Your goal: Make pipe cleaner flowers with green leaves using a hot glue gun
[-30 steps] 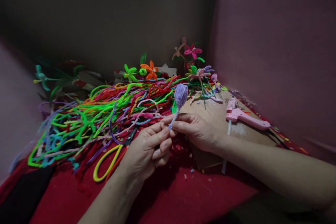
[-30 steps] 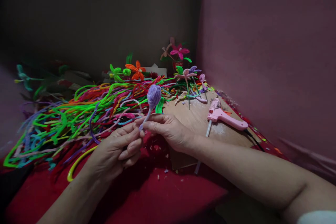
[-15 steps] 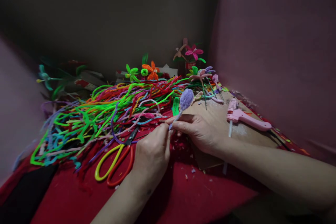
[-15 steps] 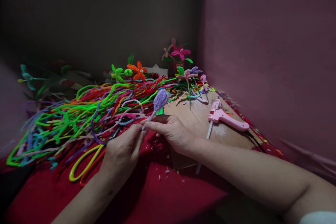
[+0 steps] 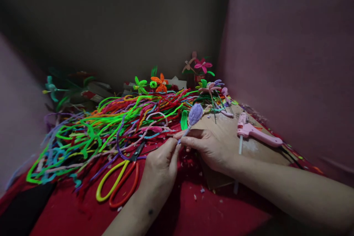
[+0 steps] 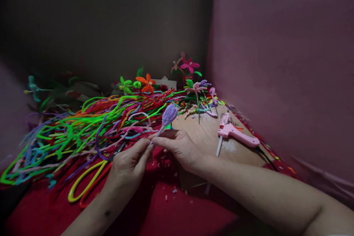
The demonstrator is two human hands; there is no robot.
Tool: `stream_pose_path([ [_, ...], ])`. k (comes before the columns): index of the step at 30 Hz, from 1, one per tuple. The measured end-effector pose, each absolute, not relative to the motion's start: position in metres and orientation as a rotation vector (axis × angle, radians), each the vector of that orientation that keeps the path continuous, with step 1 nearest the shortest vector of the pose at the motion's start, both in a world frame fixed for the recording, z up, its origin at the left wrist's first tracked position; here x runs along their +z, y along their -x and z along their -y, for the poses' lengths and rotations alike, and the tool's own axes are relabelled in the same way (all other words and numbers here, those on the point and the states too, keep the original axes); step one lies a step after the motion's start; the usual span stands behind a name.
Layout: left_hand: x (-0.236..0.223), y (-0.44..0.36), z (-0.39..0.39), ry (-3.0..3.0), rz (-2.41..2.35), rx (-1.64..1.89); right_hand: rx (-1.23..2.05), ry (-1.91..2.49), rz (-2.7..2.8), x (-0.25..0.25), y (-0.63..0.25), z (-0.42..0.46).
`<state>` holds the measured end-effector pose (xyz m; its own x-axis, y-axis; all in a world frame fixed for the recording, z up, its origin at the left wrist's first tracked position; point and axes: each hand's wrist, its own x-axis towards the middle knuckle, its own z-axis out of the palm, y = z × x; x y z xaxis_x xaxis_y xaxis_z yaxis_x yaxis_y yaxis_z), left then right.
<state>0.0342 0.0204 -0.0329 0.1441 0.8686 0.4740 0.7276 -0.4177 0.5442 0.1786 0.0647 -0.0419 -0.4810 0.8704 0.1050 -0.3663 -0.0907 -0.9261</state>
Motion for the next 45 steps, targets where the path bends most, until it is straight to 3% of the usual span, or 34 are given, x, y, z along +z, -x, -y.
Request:
stream_pose_path([
  [16, -0.027, -0.037, -0.022, -1.660, -1.457, 1.055, 1.802, 0.496, 1.279, -0.036, -0.180, -0.061],
  [28, -0.025, -0.041, -0.020, -1.516, -1.388, 1.201, 1.611, 0.538, 1.319, -0.037, -0.180, -0.062],
  [45, -0.032, -0.047, -0.012, -1.770, -1.441, 1.320, 1.748, 0.542, 1.158, -0.040, -0.176, -0.058],
])
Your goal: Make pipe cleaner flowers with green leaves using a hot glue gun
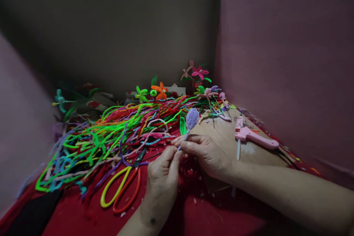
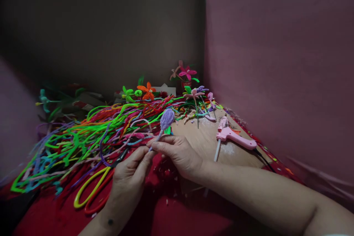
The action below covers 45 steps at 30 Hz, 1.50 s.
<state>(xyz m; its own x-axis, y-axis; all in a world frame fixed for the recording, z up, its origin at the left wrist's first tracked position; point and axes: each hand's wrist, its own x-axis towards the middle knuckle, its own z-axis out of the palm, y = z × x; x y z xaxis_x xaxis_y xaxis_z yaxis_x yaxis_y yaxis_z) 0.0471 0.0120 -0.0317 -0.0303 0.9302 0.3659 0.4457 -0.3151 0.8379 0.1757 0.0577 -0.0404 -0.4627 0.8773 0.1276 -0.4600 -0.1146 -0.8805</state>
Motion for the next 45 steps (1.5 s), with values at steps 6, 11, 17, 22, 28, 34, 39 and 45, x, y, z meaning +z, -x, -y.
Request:
stream_pose_path([
  [6, -0.035, -0.046, -0.010, -1.904, -1.515, 1.306, 1.768, 0.576, 1.155, -0.043, -0.175, -0.058],
  [11, -0.035, -0.047, -0.010, -1.922, -1.533, 1.288, 1.757, 0.558, 1.156, -0.042, -0.175, -0.059],
  [17, -0.032, -0.048, -0.013, -1.780, -1.463, 1.268, 1.696, 0.545, 1.201, -0.040, -0.177, -0.062],
  [22, -0.023, -0.045, -0.015, -1.504, -1.349, 1.245, 1.743, 0.555, 1.206, -0.041, -0.179, -0.064],
  [28, -0.015, -0.044, -0.016, -1.281, -1.269, 1.179, 1.830, 0.478, 1.253, -0.039, -0.181, -0.063],
  [34, -0.015, -0.046, -0.015, -1.150, -1.189, 1.150, 1.805, 0.512, 1.277, -0.037, -0.182, -0.064],
  [39, -0.018, -0.042, -0.017, -0.962, -1.024, 1.059, 1.758, 0.554, 1.304, -0.039, -0.183, -0.069],
  [45, -0.018, -0.032, -0.021, -0.820, -0.793, 0.868, 1.725, 0.494, 1.379, -0.039, -0.184, -0.069],
])
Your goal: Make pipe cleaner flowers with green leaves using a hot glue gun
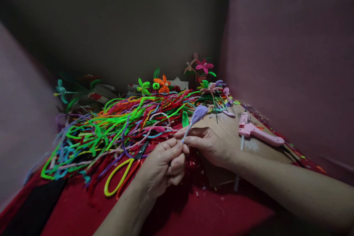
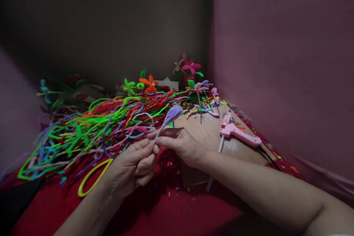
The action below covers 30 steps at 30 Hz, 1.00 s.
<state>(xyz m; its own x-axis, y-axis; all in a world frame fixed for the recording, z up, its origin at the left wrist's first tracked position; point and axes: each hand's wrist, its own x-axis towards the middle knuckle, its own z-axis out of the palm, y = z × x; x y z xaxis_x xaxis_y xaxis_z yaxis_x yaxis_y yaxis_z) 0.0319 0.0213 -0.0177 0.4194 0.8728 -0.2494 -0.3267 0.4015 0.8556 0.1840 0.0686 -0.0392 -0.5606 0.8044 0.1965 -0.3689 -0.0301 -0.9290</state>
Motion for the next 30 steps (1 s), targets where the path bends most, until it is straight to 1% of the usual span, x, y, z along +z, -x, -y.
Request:
stream_pose_path([
  [4, -0.016, -0.034, -0.020, -0.903, -0.836, 0.869, 1.736, 0.480, 1.302, -0.042, -0.183, -0.066],
  [7, -0.015, -0.038, -0.018, -1.060, -0.971, 0.931, 1.741, 0.506, 1.234, -0.043, -0.181, -0.066],
  [13, -0.028, -0.040, -0.018, -1.774, -1.451, 1.173, 1.738, 0.625, 1.079, -0.042, -0.179, -0.065],
  [18, -0.038, -0.039, -0.016, -2.195, -1.542, 1.229, 1.719, 0.664, 1.099, -0.040, -0.178, -0.063],
  [22, -0.035, -0.039, -0.017, -2.125, -1.532, 1.223, 1.704, 0.626, 1.161, -0.038, -0.178, -0.063],
  [30, -0.021, -0.037, -0.019, -1.526, -1.364, 1.146, 1.761, 0.554, 1.231, -0.037, -0.181, -0.064],
])
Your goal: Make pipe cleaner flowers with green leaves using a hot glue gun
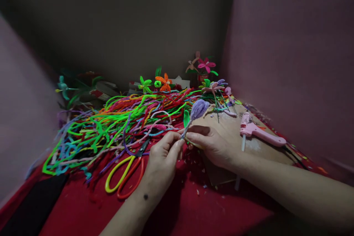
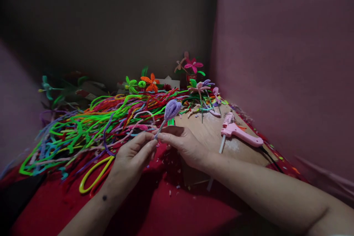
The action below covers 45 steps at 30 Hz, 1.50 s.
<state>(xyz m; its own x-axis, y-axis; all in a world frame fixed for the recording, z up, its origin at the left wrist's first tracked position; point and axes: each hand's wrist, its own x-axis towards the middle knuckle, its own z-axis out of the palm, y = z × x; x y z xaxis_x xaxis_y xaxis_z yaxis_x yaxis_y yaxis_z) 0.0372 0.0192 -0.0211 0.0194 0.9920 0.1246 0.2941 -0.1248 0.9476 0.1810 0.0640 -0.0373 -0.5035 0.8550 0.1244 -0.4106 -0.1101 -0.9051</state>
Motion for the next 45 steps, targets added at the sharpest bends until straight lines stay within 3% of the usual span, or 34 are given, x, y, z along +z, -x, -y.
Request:
stream_pose_path([
  [14, -0.016, -0.031, -0.021, -0.942, -0.857, 0.970, 1.856, 0.489, 1.226, -0.040, -0.179, -0.064],
  [25, -0.023, -0.042, -0.015, -1.799, -1.413, 1.172, 1.759, 0.558, 1.215, -0.042, -0.180, -0.064],
  [35, -0.031, -0.039, -0.016, -2.032, -1.510, 1.265, 1.682, 0.582, 1.276, -0.040, -0.178, -0.062],
  [45, -0.018, -0.040, -0.019, -1.219, -1.213, 1.184, 1.780, 0.553, 1.250, -0.040, -0.180, -0.062],
])
